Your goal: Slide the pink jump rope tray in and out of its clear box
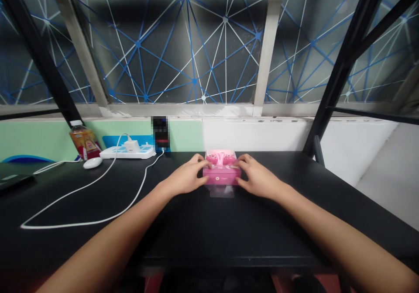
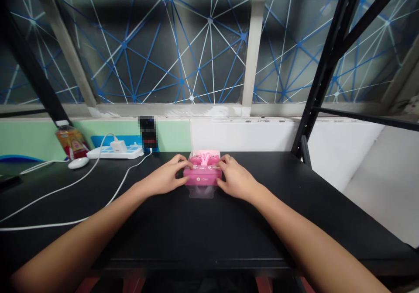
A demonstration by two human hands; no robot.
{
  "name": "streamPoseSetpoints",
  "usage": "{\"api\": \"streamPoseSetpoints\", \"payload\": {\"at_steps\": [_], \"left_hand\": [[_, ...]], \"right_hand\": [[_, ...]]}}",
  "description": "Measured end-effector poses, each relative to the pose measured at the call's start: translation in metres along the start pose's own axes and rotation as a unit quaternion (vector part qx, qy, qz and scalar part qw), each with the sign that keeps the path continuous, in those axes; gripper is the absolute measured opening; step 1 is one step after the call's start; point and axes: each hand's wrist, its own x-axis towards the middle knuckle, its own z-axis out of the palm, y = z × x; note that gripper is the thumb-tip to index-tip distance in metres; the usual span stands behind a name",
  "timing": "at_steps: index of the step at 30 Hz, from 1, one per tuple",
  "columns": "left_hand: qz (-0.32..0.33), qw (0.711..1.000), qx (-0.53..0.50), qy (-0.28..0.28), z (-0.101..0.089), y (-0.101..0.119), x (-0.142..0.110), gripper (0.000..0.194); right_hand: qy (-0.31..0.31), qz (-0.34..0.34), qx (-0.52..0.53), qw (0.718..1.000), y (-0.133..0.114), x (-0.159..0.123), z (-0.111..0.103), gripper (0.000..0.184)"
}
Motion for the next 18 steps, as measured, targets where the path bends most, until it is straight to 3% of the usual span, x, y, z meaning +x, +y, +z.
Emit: {"api": "streamPoseSetpoints", "payload": {"at_steps": [4,7,10,14,18], "left_hand": [[0.039,0.998,-0.049,-0.002,0.002,0.001,-0.001,0.031],[0.029,0.997,-0.064,0.004,0.005,-0.003,0.001,0.025],[0.008,0.998,-0.069,0.012,0.008,-0.007,0.003,0.025],[0.008,0.998,-0.067,0.01,0.007,-0.007,0.004,0.025],[0.024,0.998,-0.051,-0.007,-0.001,-0.001,0.002,0.022]], "right_hand": [[-0.019,-0.062,0.033,0.997,-0.01,0.001,0.0,0.025],[-0.057,-0.098,0.023,0.993,-0.013,0.0,-0.002,0.023],[-0.084,-0.088,0.022,0.992,-0.011,-0.002,-0.003,0.017],[-0.107,-0.079,0.038,0.99,-0.007,-0.005,-0.006,0.039],[-0.087,-0.088,0.02,0.992,-0.009,-0.002,-0.008,0.02]]}}
